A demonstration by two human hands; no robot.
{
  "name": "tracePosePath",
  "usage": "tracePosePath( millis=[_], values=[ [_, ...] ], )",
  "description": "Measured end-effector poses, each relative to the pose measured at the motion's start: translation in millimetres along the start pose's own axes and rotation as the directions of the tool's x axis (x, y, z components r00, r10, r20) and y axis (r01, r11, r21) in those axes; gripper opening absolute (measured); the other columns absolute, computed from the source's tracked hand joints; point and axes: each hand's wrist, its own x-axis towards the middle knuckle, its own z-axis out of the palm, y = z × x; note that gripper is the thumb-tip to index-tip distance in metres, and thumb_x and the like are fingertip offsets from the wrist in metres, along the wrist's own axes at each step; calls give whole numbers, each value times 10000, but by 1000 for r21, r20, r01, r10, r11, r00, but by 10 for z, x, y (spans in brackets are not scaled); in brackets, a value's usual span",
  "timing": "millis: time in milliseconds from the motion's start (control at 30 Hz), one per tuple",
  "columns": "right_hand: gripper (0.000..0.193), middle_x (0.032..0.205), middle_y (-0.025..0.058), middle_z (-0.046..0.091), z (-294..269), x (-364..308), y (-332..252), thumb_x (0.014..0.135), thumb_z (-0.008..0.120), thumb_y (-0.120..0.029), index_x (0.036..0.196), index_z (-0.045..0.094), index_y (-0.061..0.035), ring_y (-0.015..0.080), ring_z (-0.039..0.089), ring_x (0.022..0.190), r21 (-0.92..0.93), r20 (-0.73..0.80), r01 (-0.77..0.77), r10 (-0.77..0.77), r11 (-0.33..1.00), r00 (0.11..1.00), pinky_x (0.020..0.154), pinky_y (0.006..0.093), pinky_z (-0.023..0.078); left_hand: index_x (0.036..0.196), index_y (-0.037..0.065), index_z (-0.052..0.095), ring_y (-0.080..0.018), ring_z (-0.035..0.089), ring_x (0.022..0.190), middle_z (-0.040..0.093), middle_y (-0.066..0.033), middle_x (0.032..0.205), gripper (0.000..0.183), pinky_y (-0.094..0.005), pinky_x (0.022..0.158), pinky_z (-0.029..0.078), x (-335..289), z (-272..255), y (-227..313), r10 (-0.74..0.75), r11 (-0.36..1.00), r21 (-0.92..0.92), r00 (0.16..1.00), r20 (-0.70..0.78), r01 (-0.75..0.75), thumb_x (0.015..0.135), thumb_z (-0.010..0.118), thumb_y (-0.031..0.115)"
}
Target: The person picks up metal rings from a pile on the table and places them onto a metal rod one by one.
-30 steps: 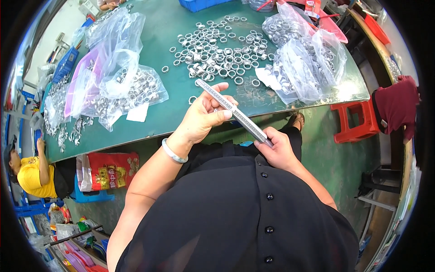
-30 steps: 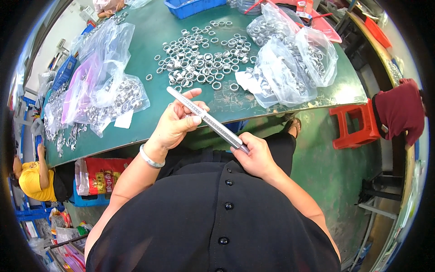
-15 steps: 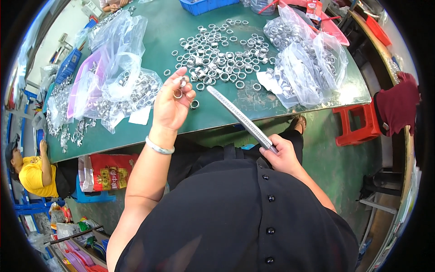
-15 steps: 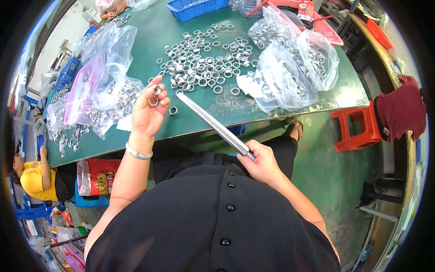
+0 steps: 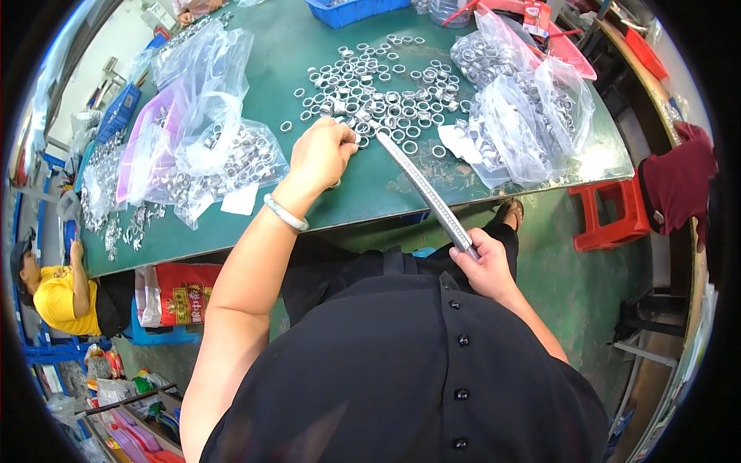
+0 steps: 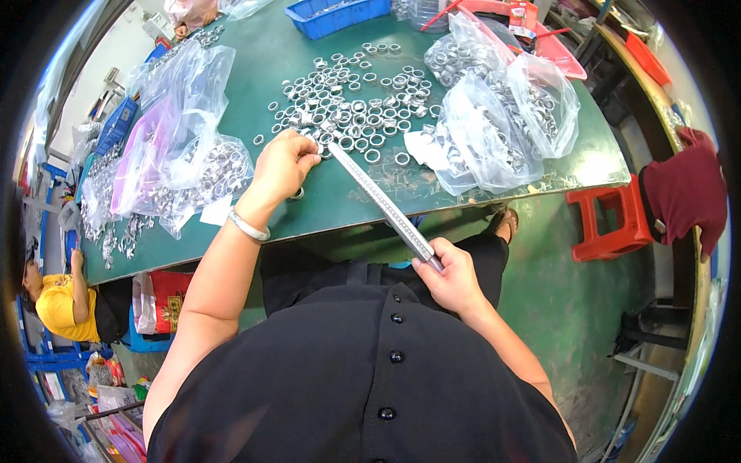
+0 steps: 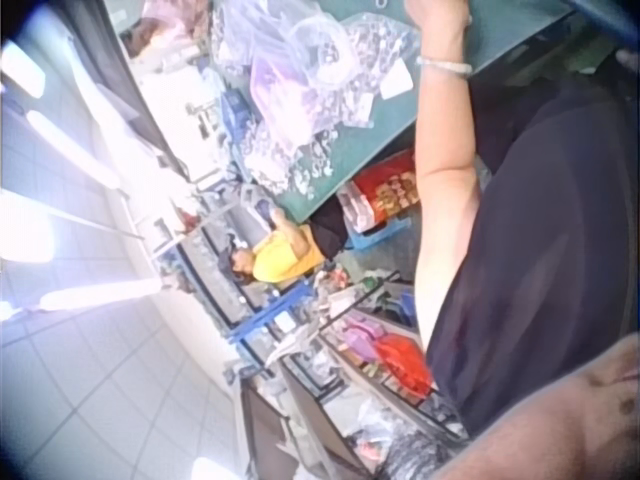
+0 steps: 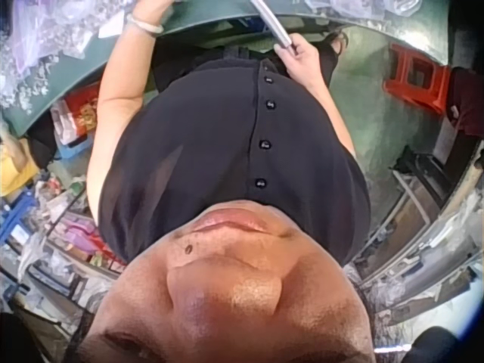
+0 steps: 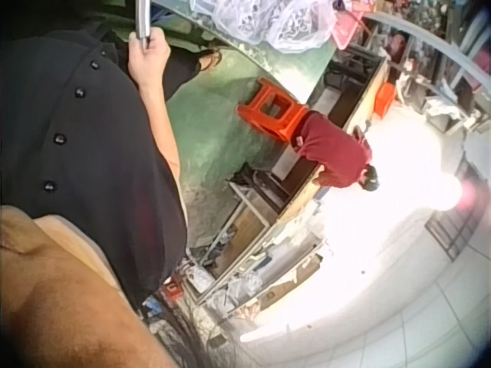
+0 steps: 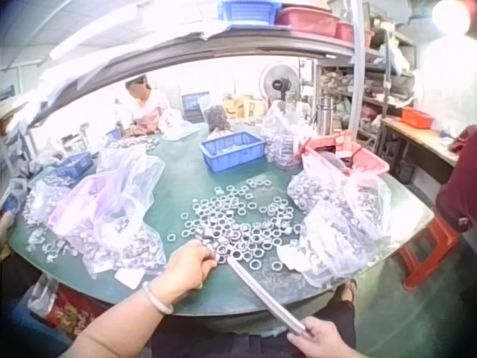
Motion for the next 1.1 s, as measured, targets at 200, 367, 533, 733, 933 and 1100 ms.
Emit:
tracePosePath(
  millis=[200, 367, 533, 733, 933, 1100],
  values=[
    [132, 582, 56, 449, 3, 14, -9, 729, 634, -77, 740, 523, -6, 109, 419, 503, -40, 44, -13, 15, 999, 999, 484, 253, 363, 857, 40, 612, -32, 439, 651, 507, 26, 737, 74, -189, 581, 371, -26, -144, 116, -86, 382, -868, 947, 308, 317, 815, 600, 99],
    [123, 584, 53, 460, 21, 27, -54, 733, 632, -78, 751, 531, -9, 106, 437, 500, -51, 64, 25, -21, 998, 998, 481, 249, 369, 1162, 54, 420, -30, 464, 633, 610, -103, 958, 359, -149, 542, 369, -145, -134, 185, -42, 187, -941, 960, 279, 281, 830, 556, 47],
    [120, 589, 56, 469, 26, 42, -102, 731, 631, -71, 751, 528, -12, 116, 442, 496, -39, 61, 73, -70, 997, 996, 481, 252, 371, 1240, 57, 374, -53, 512, 734, 602, -105, 1007, 502, -154, 565, 385, -340, 25, 333, 78, 120, -941, 942, 327, 317, 794, 604, 38],
    [125, 593, 62, 477, 62, 109, -155, 733, 634, -72, 753, 525, -14, 125, 446, 493, -26, 77, 96, -94, 995, 993, 473, 256, 366, 1333, 66, 271, -67, 548, 800, 588, -122, 1058, 624, -161, 578, 421, -566, 184, 601, 113, -52, -932, 929, 352, 359, 807, 607, 48],
    [129, 589, 60, 473, 78, 88, -106, 732, 636, -73, 755, 524, -14, 124, 441, 490, 3, 77, 70, -70, 998, 995, 471, 256, 364, 1333, 51, 266, -65, 544, 779, 586, -128, 1064, 632, -163, 565, 424, -596, 201, 600, 99, -39, -937, 935, 341, 346, 803, 609, 35],
    [126, 588, 59, 473, 83, 79, -112, 732, 634, -73, 757, 526, -14, 123, 442, 491, -3, 69, 74, -73, 997, 995, 472, 256, 366, 1324, 35, 275, -69, 549, 773, 588, -133, 1060, 633, -164, 563, 424, -597, 209, 606, 71, -45, -929, 929, 364, 367, 793, 620, 33]
  ],
)
